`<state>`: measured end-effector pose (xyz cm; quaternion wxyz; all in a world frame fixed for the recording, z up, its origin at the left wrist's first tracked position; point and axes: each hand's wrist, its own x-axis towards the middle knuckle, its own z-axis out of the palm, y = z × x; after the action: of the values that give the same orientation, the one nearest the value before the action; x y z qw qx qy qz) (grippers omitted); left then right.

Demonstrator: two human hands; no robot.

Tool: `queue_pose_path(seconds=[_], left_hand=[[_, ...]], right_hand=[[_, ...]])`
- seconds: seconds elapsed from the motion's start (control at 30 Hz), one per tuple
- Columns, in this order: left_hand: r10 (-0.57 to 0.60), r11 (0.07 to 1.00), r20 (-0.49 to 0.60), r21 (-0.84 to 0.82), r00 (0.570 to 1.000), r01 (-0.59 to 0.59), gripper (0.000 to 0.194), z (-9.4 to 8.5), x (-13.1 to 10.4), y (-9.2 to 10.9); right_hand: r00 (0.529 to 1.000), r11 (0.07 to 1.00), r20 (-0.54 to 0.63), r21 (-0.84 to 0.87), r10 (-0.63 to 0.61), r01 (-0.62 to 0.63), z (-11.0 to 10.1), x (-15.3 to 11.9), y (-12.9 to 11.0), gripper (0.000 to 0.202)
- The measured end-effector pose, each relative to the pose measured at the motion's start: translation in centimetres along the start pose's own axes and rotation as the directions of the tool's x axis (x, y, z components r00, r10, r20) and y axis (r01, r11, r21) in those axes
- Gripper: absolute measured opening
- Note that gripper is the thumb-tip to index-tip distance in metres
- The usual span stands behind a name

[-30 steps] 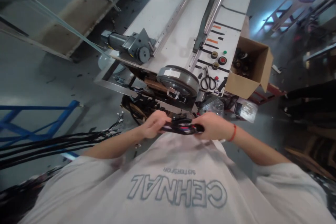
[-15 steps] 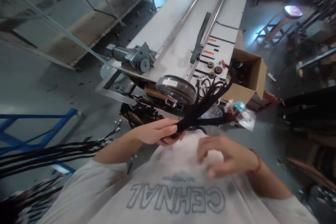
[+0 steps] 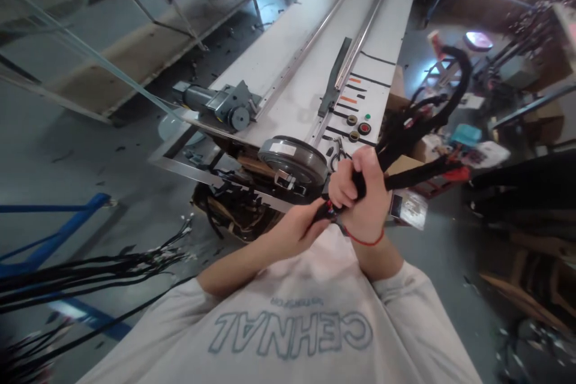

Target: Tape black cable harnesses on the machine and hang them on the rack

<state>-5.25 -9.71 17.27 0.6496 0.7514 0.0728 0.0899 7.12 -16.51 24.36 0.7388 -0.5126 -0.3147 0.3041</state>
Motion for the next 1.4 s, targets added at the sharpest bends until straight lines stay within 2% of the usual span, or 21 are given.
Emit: queue_pose_path(seconds=[0.07, 0.13, 0.23, 0.37, 0.5, 0.57, 0.63, 0.7, 0.77, 0.9, 0.93, 1.0, 1.07, 1.13, 1.27, 1.33, 1.4], left_hand=[[0.042, 0.983, -0.149, 0.182, 0.988, -0.014, 0.028, 0.0, 0.0, -0.6], [0.058, 0.983, -0.137, 0.182, 0.989, -0.032, 0.032, -0.4, -0.3, -1.0], [0.065, 0.998, -0.030, 0.004, 0.997, -0.065, 0.050, -0.7, -1.3, -0.6], [-0.015, 0.983, -0.046, -0.185, 0.999, 0.006, 0.060, 0.4, -2.5, 1.4], [-0.075, 0.957, -0.009, -0.280, 0.997, 0.070, 0.061, 1.2, -3.0, 3.0], [-0.108, 0.936, -0.005, -0.339, 0.994, 0.100, 0.064, 1.1, -3.1, 3.4], [-0.136, 0.916, -0.010, -0.382, 0.991, 0.121, 0.066, 0.8, -3.0, 3.5], [-0.155, 0.905, 0.005, -0.401, 0.988, 0.144, 0.067, 0.4, -2.7, 3.4], [-0.158, 0.892, 0.044, -0.422, 0.986, 0.162, 0.067, -0.2, -2.4, 3.1], [-0.103, 0.891, 0.110, -0.432, 0.989, 0.141, 0.060, -1.1, -2.0, 1.2], [-0.099, 0.906, 0.091, -0.403, 0.991, 0.127, 0.059, -1.2, -2.0, 0.5], [-0.125, 0.946, -0.013, -0.304, 0.992, 0.116, 0.055, -1.4, -2.1, -1.2], [-0.166, 0.969, -0.126, -0.208, 0.978, 0.137, 0.052, -1.3, -2.6, -2.9], [-0.197, 0.968, -0.161, -0.190, 0.967, 0.166, 0.050, -1.2, -3.1, -4.1], [-0.215, 0.960, -0.064, -0.198, 0.975, 0.199, 0.054, -2.1, -4.5, -5.1], [-0.239, 0.960, -0.023, -0.158, 0.971, 0.233, 0.056, -3.8, -5.4, -5.3], [-0.306, 0.946, 0.075, -0.088, 0.949, 0.312, 0.056, -6.1, -7.0, -6.0]], right_hand=[[0.997, 0.997, -0.071, 0.064, -0.040, 0.045, 0.4, 0.4, 0.5, 0.034], [0.999, 0.989, -0.037, 0.144, 0.019, -0.014, 0.4, 0.8, 0.2, 0.034], [0.994, 0.948, 0.089, 0.305, 0.067, -0.091, 0.0, 0.9, -1.5, 0.031], [0.957, 0.918, 0.290, 0.384, -0.016, -0.101, 0.3, 0.7, -3.0, 0.032], [0.869, 0.898, 0.494, 0.391, -0.020, -0.202, 1.7, 0.5, -2.6, 0.033], [0.838, 0.886, 0.545, 0.399, -0.024, -0.235, 2.2, 0.4, -2.2, 0.034], [0.830, 0.879, 0.556, 0.417, -0.046, -0.231, 2.3, 0.2, -1.8, 0.035], [0.851, 0.879, 0.520, 0.437, -0.075, -0.189, 2.2, 0.1, -1.6, 0.035], [0.892, 0.894, 0.448, 0.422, -0.063, -0.149, 2.1, 0.1, -1.4, 0.035], [0.968, 0.918, 0.241, 0.364, 0.071, -0.159, 2.4, 0.8, -0.1, 0.028], [0.972, 0.913, 0.201, 0.362, 0.121, -0.189, 2.4, 1.1, 0.5, 0.024], [0.962, 0.886, 0.154, 0.379, 0.225, -0.268, 2.2, 1.7, 1.7, 0.018], [0.944, 0.840, 0.131, 0.431, 0.302, -0.329, 1.2, 2.7, 2.8, 0.021], [0.944, 0.785, 0.086, 0.533, 0.319, -0.314, -0.1, 3.9, 3.5, 0.029], [0.957, 0.716, -0.004, 0.664, 0.291, -0.216, -1.9, 6.5, 4.2, 0.036], [0.960, 0.764, -0.012, 0.608, 0.281, -0.216, -1.6, 6.9, 5.0, 0.033], [0.964, 0.853, -0.014, 0.469, 0.267, -0.229, -0.4, 6.1, 6.7, 0.029]])
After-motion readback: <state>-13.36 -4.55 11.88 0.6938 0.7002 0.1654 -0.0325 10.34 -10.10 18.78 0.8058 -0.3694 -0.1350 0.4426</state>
